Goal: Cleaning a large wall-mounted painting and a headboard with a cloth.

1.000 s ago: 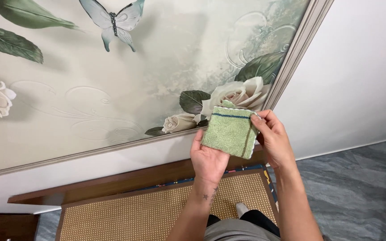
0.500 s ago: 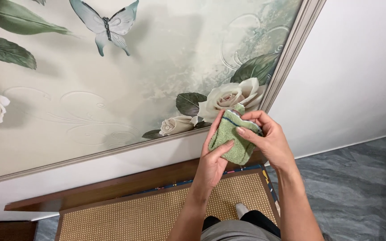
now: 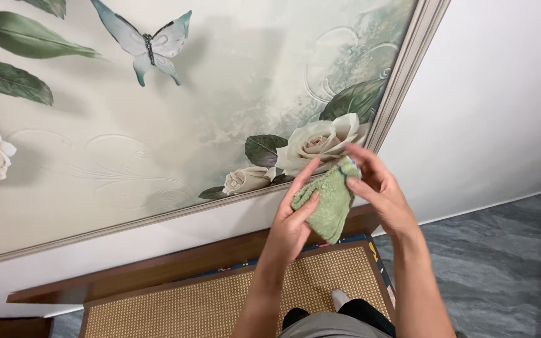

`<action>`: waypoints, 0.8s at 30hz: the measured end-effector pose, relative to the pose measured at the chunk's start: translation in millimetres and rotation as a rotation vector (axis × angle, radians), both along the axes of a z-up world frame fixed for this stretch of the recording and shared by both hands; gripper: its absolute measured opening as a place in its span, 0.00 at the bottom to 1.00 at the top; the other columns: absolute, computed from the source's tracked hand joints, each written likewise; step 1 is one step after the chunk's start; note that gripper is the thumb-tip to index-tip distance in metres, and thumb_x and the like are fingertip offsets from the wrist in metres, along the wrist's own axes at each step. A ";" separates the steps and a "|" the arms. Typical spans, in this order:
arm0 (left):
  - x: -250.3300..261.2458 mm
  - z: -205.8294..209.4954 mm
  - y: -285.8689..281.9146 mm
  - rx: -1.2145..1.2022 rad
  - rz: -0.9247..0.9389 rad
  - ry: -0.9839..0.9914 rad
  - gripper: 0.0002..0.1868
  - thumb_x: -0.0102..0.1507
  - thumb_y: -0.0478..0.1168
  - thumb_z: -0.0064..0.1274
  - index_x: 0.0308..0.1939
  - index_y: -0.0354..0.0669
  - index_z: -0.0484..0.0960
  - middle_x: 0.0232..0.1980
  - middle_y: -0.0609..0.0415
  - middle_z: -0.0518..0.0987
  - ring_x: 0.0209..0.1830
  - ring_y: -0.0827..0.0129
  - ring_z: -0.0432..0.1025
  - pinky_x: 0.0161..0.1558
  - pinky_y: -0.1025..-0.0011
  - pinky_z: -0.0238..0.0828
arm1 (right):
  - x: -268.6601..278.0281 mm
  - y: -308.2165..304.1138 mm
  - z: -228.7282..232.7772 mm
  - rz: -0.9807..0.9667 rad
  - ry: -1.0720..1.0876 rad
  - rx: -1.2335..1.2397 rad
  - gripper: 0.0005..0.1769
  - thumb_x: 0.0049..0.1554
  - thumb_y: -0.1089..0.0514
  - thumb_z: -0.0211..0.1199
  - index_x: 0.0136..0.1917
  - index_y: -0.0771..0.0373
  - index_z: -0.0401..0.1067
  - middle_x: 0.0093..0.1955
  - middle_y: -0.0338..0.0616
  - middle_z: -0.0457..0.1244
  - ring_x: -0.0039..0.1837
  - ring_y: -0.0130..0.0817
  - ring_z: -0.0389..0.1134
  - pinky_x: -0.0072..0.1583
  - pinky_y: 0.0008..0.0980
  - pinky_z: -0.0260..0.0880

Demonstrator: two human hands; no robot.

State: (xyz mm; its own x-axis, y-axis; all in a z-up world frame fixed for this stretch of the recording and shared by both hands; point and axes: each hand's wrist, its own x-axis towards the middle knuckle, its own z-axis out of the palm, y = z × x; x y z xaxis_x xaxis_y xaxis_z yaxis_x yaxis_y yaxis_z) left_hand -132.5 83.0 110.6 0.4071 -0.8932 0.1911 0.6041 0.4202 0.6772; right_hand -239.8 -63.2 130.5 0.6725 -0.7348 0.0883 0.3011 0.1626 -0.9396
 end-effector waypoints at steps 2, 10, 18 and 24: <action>9.6 -12.4 -2.6 0.027 0.051 -0.095 0.31 0.72 0.29 0.43 0.80 0.37 0.59 0.74 0.45 0.69 0.71 0.66 0.67 0.70 0.67 0.63 | -6.2 -25.1 -47.9 0.154 0.061 -0.072 0.29 0.51 0.59 0.68 0.66 0.55 0.69 0.57 0.32 0.68 0.57 0.19 0.68 0.59 0.20 0.69; 51.8 -40.6 -31.3 0.327 0.569 -0.295 0.34 0.64 0.34 0.54 0.74 0.39 0.62 0.72 0.39 0.70 0.67 0.59 0.70 0.66 0.61 0.68 | 19.7 -25.2 -87.6 0.274 -0.015 0.257 0.28 0.57 0.56 0.66 0.69 0.64 0.68 0.60 0.44 0.67 0.58 0.29 0.70 0.59 0.33 0.72; 88.7 -6.7 -44.3 0.372 1.399 -1.340 0.35 0.73 0.39 0.49 0.81 0.36 0.53 0.85 0.39 0.52 0.87 0.46 0.44 0.85 0.50 0.39 | 61.4 -38.7 -77.1 -0.313 -0.475 0.375 0.25 0.67 0.54 0.51 0.73 0.69 0.61 0.67 0.47 0.64 0.65 0.35 0.67 0.64 0.35 0.69; 168.4 -21.7 -57.4 0.608 1.710 -1.573 0.37 0.76 0.49 0.50 0.84 0.45 0.53 0.87 0.44 0.44 0.89 0.46 0.39 0.86 0.41 0.29 | 112.4 -55.5 5.8 -0.775 -0.418 -0.157 0.32 0.73 0.48 0.47 0.83 0.67 0.50 0.82 0.54 0.54 0.82 0.43 0.54 0.80 0.41 0.50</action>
State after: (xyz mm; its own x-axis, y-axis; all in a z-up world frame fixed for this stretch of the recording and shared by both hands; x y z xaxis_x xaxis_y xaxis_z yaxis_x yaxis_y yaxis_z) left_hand 35.9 25.7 88.9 0.4066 -0.1156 0.9063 -0.7885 -0.5455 0.2842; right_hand -127.5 -118.7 136.3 -0.1175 -0.9282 0.3530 0.5960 -0.3503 -0.7225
